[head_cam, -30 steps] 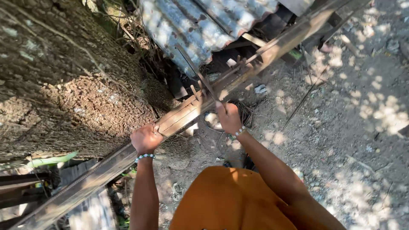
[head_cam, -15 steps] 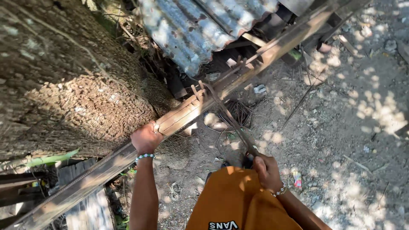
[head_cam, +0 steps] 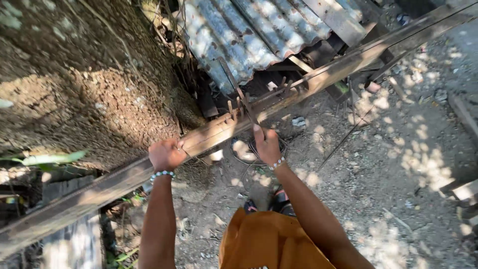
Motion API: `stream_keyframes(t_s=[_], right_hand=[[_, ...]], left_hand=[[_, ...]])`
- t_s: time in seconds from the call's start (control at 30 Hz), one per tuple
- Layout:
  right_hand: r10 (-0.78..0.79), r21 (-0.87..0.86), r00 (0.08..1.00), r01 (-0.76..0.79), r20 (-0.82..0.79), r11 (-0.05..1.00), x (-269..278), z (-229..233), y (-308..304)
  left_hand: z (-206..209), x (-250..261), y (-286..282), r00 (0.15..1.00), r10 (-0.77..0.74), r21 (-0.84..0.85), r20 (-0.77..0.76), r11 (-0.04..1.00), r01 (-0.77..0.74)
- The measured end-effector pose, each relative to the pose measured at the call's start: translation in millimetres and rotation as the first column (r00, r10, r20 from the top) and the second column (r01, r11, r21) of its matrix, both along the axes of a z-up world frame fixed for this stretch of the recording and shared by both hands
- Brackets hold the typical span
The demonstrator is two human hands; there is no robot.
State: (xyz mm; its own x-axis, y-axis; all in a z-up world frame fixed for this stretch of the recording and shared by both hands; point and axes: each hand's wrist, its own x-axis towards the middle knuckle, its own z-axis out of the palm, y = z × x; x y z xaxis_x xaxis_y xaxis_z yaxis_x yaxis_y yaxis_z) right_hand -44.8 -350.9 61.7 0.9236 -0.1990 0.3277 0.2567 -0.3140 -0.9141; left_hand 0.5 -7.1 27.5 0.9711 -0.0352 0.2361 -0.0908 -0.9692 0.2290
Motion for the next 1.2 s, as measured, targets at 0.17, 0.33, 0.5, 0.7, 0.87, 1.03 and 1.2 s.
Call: stream_keyframes(t_s=[0.17,0.33,0.5,0.7,0.87,1.03,1.2], right_hand=[[0.016,0.030,0.980,-0.011,-0.198,1.000,-118.3,-3.3,-26.3],[0.020,0.041,0.982,-0.013,-0.187,0.999,-188.7,-13.8,-50.6],[0.038,0.030,0.993,-0.035,-0.109,0.999,-110.1,-19.7,-30.0],[0.057,0.093,0.997,-0.052,-0.048,0.994,16.5,17.0,10.1],[0.073,0.069,0.996,-0.069,-0.053,0.995,-33.0,-7.4,-6.3],[-0.044,0.025,0.963,0.052,-0.265,0.998,-144.5,8.2,-27.2],[0.044,0.196,0.988,-0.014,-0.148,0.981,-192.2,23.8,-26.5]], left_hand=[[-9.8,1.3,7.6,0.999,0.007,0.058,-0.046,0.998,-0.004],[-17.4,-0.5,10.6,0.999,-0.046,0.006,0.004,0.999,0.046],[-16.7,3.5,6.3,0.997,-0.006,-0.021,-0.071,1.000,0.004],[-7.4,0.2,6.5,0.999,-0.031,0.091,0.024,0.995,0.029],[-17.9,-1.3,11.4,0.998,-0.028,0.095,0.058,0.995,0.023],[3.6,2.2,-3.1,0.998,0.019,0.148,0.066,0.989,-0.028],[33.0,5.4,-12.5,0.858,0.194,0.308,-0.476,0.950,-0.044]])
